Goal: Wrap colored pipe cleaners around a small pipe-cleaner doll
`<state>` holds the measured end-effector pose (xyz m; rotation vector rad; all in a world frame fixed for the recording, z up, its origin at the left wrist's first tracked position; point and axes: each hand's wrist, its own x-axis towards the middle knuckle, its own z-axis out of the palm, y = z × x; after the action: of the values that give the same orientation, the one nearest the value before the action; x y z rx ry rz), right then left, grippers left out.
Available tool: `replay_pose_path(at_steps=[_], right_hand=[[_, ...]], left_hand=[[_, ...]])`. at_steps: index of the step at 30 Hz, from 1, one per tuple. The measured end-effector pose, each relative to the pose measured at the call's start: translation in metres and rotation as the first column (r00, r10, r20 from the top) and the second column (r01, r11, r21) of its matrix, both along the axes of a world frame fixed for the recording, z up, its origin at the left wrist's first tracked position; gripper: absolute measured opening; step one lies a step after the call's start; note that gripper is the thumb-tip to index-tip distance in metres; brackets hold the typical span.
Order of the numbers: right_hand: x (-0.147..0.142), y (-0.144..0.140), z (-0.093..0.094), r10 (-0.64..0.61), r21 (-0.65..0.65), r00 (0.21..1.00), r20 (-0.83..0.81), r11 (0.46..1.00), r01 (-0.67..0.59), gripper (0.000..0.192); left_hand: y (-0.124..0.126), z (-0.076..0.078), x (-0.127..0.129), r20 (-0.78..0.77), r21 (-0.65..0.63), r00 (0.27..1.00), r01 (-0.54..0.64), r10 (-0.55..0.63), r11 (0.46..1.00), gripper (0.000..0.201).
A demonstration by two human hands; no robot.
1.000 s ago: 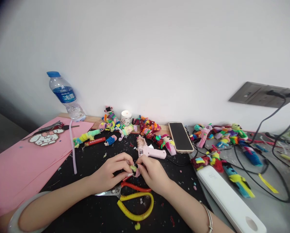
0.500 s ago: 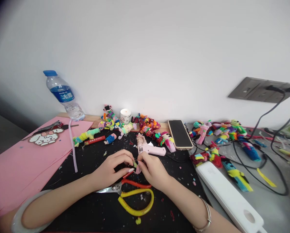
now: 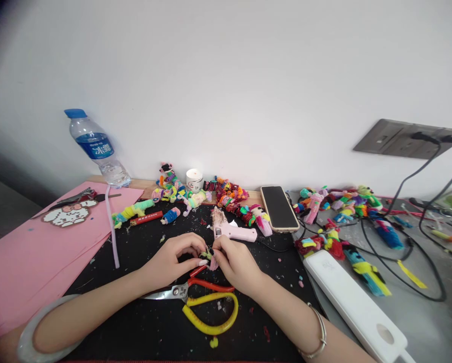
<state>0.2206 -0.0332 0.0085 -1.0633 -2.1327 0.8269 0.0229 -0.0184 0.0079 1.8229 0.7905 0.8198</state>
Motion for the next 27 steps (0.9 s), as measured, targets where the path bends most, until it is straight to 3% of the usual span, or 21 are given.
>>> replay_pose_path(at_steps=[18, 27], right_hand=[[-0.0002, 0.0008, -0.0003, 0.004, 0.016, 0.998, 0.055, 1.000, -0.005, 0.013], [0.0011, 0.0009, -0.0006, -0.008, 0.011, 0.999, 0.040, 1.000, 0.008, 0.014]], left_hand=[[-0.0002, 0.0049, 0.0001, -0.027, 0.068, 1.000, 0.001, 0.001, 0.998, 0.008], [-0.0010, 0.0010, 0.0033, -0.012, -0.067, 0.999, -0.031, 0.030, 0.997, 0.021]])
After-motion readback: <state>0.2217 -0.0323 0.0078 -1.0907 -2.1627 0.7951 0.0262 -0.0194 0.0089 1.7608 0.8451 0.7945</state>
